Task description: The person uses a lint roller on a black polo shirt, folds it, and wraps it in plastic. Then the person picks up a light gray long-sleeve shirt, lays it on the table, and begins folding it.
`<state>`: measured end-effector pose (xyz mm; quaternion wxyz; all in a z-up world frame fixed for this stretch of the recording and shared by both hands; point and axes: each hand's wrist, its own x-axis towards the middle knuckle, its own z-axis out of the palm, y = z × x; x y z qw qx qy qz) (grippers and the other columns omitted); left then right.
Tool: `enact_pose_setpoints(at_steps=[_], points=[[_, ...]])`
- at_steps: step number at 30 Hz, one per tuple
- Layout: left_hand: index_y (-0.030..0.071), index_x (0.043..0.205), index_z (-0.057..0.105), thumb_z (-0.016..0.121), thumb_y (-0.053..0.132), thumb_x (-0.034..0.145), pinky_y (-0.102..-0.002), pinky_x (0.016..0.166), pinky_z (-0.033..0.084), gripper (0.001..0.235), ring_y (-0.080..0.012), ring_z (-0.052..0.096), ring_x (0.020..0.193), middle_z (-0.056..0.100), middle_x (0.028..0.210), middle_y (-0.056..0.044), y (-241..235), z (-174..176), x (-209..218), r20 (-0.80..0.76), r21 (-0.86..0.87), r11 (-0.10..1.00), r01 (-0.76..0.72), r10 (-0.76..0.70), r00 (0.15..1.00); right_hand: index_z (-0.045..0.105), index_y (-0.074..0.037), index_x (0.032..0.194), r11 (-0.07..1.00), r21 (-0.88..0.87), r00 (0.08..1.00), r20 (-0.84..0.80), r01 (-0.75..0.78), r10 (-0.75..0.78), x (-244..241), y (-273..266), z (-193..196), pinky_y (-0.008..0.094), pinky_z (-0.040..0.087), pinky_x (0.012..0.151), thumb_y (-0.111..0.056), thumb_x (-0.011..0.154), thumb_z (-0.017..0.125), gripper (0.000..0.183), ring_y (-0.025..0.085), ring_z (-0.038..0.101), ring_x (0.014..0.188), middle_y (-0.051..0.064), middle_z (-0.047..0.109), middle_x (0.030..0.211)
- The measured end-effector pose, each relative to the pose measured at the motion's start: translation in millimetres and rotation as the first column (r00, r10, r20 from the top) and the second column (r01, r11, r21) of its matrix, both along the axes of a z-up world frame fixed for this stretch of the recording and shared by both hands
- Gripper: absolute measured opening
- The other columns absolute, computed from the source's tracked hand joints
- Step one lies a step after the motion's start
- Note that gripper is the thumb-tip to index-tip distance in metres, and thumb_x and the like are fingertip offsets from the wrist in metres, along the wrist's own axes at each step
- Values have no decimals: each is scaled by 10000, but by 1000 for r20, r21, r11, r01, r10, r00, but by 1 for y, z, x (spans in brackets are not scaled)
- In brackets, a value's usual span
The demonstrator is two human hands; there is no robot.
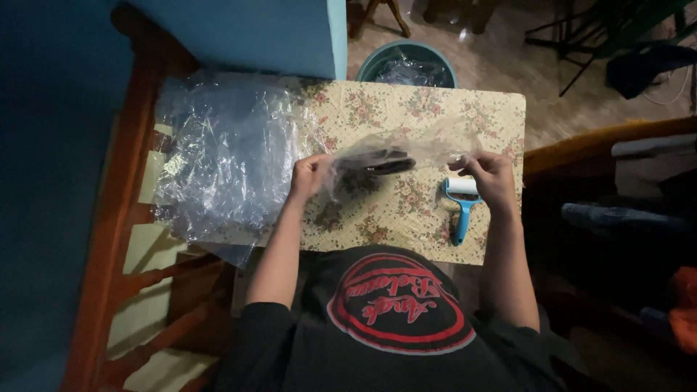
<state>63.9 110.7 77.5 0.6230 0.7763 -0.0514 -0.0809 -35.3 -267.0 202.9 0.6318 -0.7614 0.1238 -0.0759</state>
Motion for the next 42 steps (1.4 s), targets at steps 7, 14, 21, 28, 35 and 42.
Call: enact_pose_setpoints(at_steps=[7, 14, 21, 28, 35, 42], points=[[207, 1114, 817, 653, 274, 1001, -366, 834, 536, 210, -247, 663, 879, 687, 944, -120, 16, -36, 0, 170, 156, 951, 266, -291, 941, 763, 14, 946, 997, -67, 999, 39, -34, 37, -30, -26, -48, 348, 547, 784, -74, 1055, 714, 148, 206, 638, 856, 175, 632, 900], [53, 1093, 775, 564, 463, 1079, -450, 868, 531, 462, -287, 681, 1006, 711, 1075, -177, -2, -9, -1, 108, -79, 958, 277, -268, 957, 751, 6, 987, 999, -39, 994, 99, -38, 42, -31, -4, -23, 422, 467, 1034, -48, 1032, 663, 113, 236, 613, 1077, 191, 666, 1026], [84, 985, 791, 702, 283, 999, -313, 706, 532, 219, -118, 617, 781, 740, 787, -115, -9, -38, 2, 65, -182, 969, 167, -158, 985, 672, 2, 952, 998, 34, 988, 150, -49, 43, -12, -19, -49, 396, 528, 912, -52, 1094, 600, 168, 190, 677, 875, 149, 713, 877], [21, 1100, 765, 646, 294, 1061, -420, 931, 563, 300, -288, 732, 1028, 771, 1040, -199, -17, -12, 2, -41, -382, 921, 75, -97, 994, 718, 4, 936, 997, -24, 963, 261, -67, 71, 6, 12, -11, 358, 558, 869, -67, 1106, 587, 225, 199, 711, 812, 151, 734, 838], [46, 981, 766, 566, 306, 1086, -338, 798, 610, 345, -224, 764, 856, 775, 882, -137, -29, -14, -9, -196, -415, 900, -129, 50, 979, 674, 16, 967, 978, -208, 937, 337, -17, 88, 23, 19, 21, 356, 572, 750, -47, 1138, 525, 235, 235, 705, 694, 151, 701, 728], [90, 907, 753, 572, 324, 1063, -271, 636, 559, 334, -183, 725, 691, 752, 799, -95, -25, 10, 10, -202, -277, 943, -184, 130, 971, 639, 4, 949, 944, 256, 978, -31, 207, -206, 27, 9, -13, 340, 652, 616, -149, 1107, 533, 245, 194, 729, 631, 142, 662, 691]])
